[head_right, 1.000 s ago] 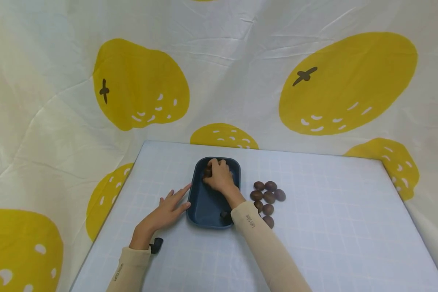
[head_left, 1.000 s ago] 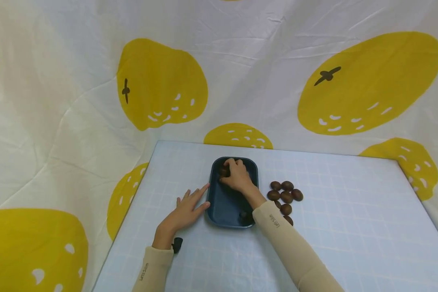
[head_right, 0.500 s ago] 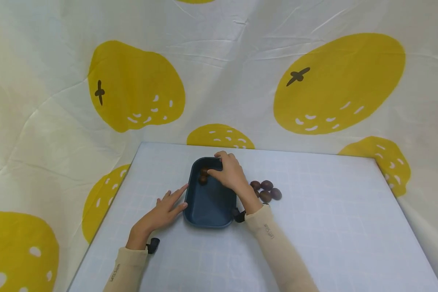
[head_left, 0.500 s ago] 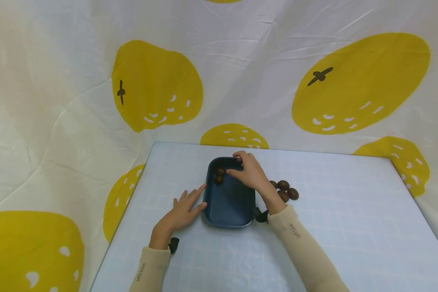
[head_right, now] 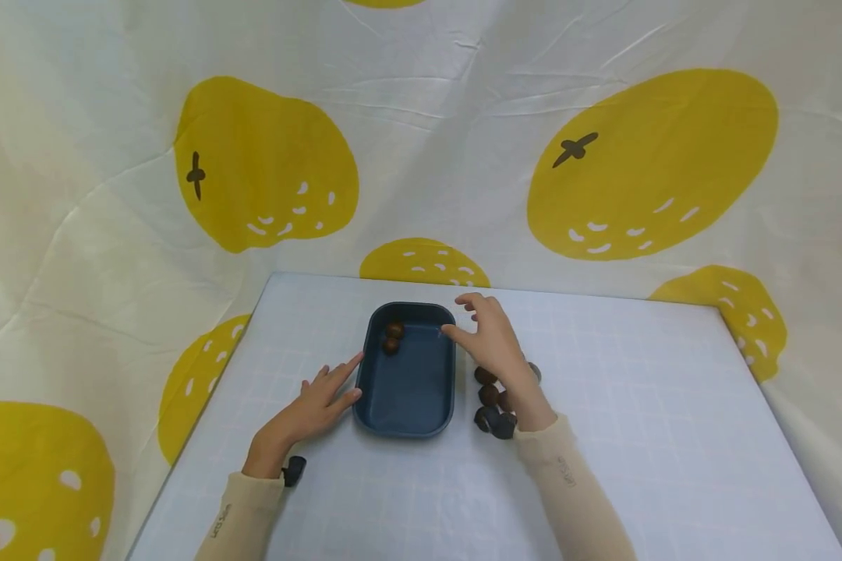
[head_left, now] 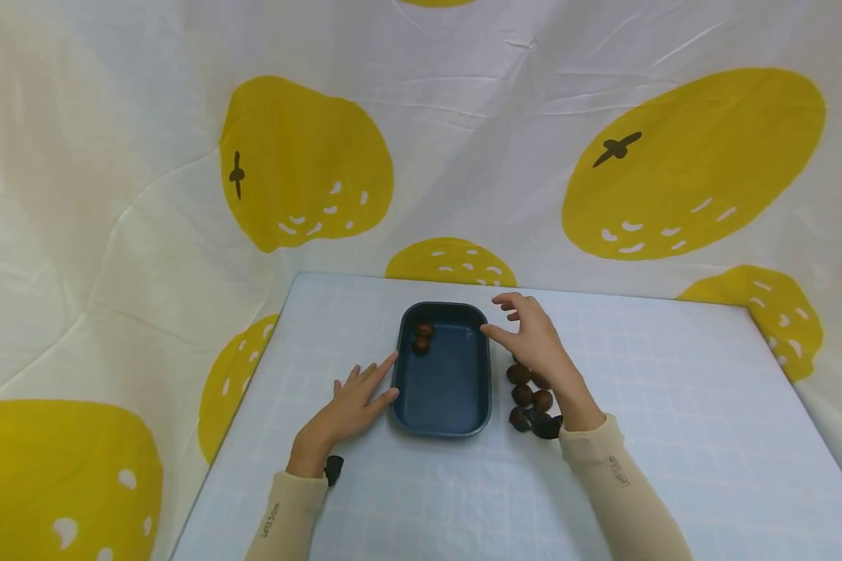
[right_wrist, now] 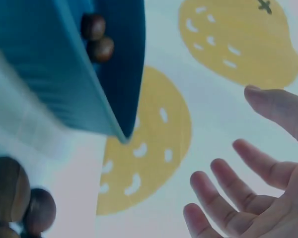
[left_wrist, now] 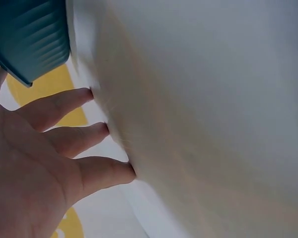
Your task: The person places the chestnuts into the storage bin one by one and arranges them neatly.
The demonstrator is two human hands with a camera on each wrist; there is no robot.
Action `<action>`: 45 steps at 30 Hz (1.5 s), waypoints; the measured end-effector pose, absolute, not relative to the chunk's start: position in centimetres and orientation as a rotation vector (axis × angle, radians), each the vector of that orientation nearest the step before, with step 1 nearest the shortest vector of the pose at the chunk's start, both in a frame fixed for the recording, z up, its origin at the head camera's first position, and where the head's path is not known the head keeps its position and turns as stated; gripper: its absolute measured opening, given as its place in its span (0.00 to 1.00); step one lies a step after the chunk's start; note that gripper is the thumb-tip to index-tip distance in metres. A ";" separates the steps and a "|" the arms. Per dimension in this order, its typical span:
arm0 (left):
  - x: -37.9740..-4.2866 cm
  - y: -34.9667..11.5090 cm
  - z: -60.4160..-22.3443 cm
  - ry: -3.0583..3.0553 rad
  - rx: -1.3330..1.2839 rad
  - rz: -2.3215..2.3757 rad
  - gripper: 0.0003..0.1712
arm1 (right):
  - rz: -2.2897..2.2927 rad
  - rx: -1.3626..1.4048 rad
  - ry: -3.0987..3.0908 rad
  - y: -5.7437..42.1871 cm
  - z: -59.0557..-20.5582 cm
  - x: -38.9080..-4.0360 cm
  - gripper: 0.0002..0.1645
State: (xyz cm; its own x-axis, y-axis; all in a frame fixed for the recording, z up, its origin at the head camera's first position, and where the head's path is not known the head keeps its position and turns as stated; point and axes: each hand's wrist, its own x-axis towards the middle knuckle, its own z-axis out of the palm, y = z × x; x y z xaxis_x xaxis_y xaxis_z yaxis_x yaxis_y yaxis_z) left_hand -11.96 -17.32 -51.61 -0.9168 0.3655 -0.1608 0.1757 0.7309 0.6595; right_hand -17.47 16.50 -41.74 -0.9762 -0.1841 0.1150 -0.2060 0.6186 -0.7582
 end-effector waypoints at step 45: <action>-11.9 -17.2 -51.6 2.673 0.418 0.982 0.39 | 1.177 0.080 -2.908 28.7 -50.2 -15.3 0.27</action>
